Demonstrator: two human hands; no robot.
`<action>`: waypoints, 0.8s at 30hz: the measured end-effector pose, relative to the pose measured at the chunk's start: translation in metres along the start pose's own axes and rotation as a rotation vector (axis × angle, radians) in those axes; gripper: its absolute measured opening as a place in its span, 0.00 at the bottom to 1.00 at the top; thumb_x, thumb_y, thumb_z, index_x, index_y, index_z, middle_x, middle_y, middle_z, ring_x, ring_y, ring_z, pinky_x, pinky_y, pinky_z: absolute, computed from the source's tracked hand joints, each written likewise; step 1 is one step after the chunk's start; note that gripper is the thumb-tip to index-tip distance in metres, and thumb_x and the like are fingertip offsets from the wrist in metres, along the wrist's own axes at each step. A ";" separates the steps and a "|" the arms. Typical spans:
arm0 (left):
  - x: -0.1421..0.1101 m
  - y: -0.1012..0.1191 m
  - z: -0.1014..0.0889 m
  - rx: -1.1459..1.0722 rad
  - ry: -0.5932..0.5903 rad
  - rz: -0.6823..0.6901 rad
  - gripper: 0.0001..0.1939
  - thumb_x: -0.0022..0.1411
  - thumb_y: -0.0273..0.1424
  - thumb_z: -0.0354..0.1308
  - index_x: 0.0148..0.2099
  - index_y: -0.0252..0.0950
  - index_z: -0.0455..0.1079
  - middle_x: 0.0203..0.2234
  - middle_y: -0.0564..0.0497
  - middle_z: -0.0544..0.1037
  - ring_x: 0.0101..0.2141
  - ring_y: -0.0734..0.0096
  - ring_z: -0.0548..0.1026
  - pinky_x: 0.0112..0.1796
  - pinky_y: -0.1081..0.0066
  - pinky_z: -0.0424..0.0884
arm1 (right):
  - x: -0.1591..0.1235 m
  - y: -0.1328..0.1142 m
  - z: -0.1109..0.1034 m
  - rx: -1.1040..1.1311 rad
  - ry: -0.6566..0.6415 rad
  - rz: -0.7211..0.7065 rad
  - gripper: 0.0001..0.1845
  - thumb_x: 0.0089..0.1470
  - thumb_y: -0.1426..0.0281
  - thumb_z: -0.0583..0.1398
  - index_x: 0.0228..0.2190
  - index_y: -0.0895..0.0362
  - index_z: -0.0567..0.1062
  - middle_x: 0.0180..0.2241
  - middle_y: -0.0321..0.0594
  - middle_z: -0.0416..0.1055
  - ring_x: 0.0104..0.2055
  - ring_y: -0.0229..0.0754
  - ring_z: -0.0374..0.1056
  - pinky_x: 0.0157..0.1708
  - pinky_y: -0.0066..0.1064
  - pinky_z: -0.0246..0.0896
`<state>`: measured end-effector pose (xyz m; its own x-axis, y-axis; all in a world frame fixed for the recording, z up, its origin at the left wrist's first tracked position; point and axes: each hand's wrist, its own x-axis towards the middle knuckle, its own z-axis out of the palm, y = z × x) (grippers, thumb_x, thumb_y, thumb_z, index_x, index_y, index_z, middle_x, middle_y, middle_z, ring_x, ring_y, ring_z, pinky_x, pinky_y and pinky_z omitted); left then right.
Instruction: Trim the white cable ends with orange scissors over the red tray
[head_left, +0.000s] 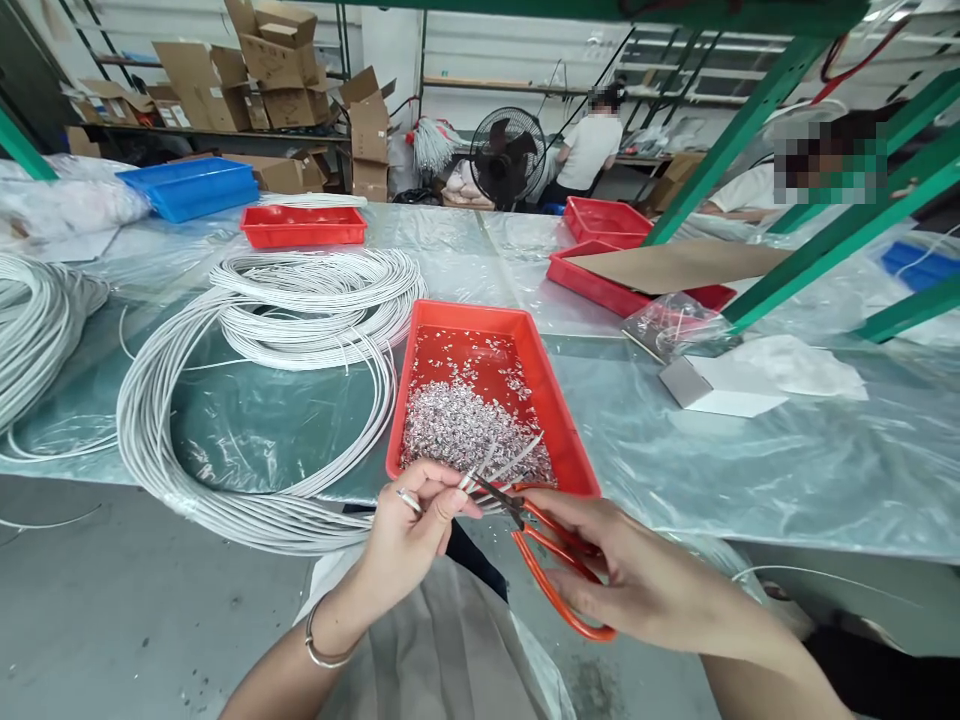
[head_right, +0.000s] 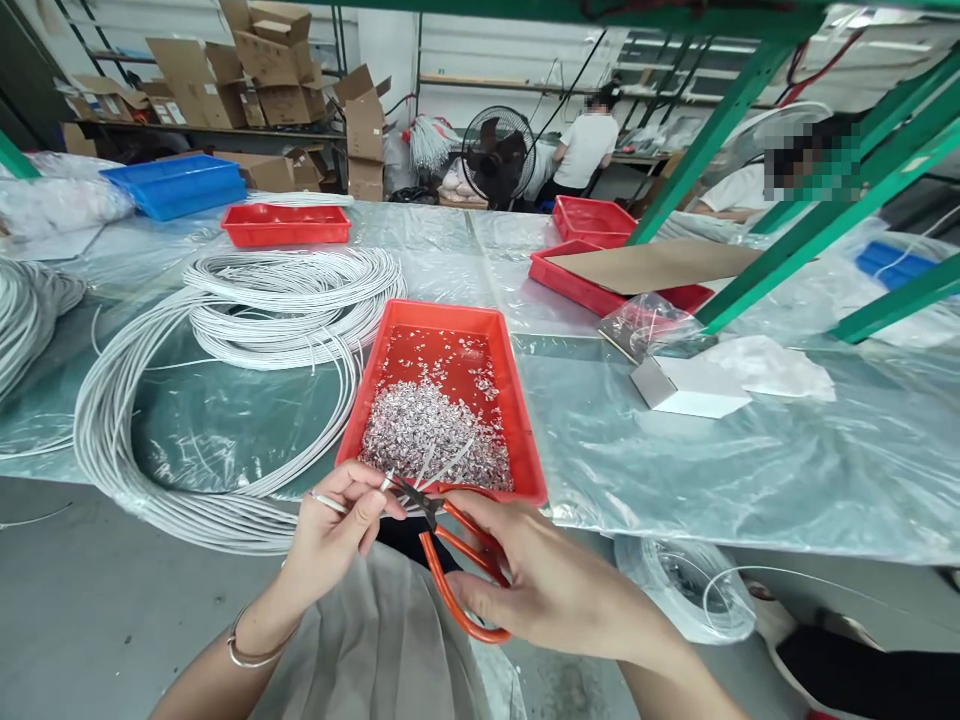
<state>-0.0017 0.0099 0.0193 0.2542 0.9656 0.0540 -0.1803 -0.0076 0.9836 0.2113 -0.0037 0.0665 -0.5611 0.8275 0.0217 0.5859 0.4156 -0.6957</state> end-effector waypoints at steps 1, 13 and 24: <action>0.000 0.000 0.000 0.012 -0.004 0.002 0.11 0.62 0.39 0.53 0.36 0.34 0.63 0.26 0.48 0.78 0.13 0.84 0.59 0.16 0.78 0.55 | 0.001 0.001 0.001 0.011 0.002 -0.002 0.13 0.54 0.65 0.57 0.41 0.54 0.72 0.23 0.38 0.69 0.22 0.40 0.63 0.21 0.28 0.59; 0.005 0.004 -0.006 0.142 0.021 0.122 0.10 0.55 0.35 0.61 0.29 0.33 0.72 0.22 0.52 0.70 0.24 0.76 0.65 0.26 0.75 0.59 | 0.000 -0.008 -0.006 -0.085 -0.062 0.006 0.18 0.59 0.69 0.51 0.51 0.55 0.64 0.35 0.41 0.72 0.33 0.42 0.67 0.35 0.30 0.61; 0.006 0.001 -0.011 -0.199 -0.280 -0.101 0.18 0.58 0.43 0.57 0.26 0.31 0.70 0.15 0.55 0.63 0.20 0.78 0.59 0.25 0.74 0.54 | 0.009 0.007 0.002 0.066 -0.032 0.001 0.07 0.57 0.69 0.55 0.37 0.57 0.70 0.23 0.33 0.64 0.23 0.35 0.57 0.24 0.25 0.53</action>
<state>-0.0103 0.0188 0.0191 0.5260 0.8499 0.0306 -0.3154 0.1615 0.9351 0.2091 0.0056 0.0606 -0.5797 0.8149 -0.0017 0.5474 0.3879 -0.7416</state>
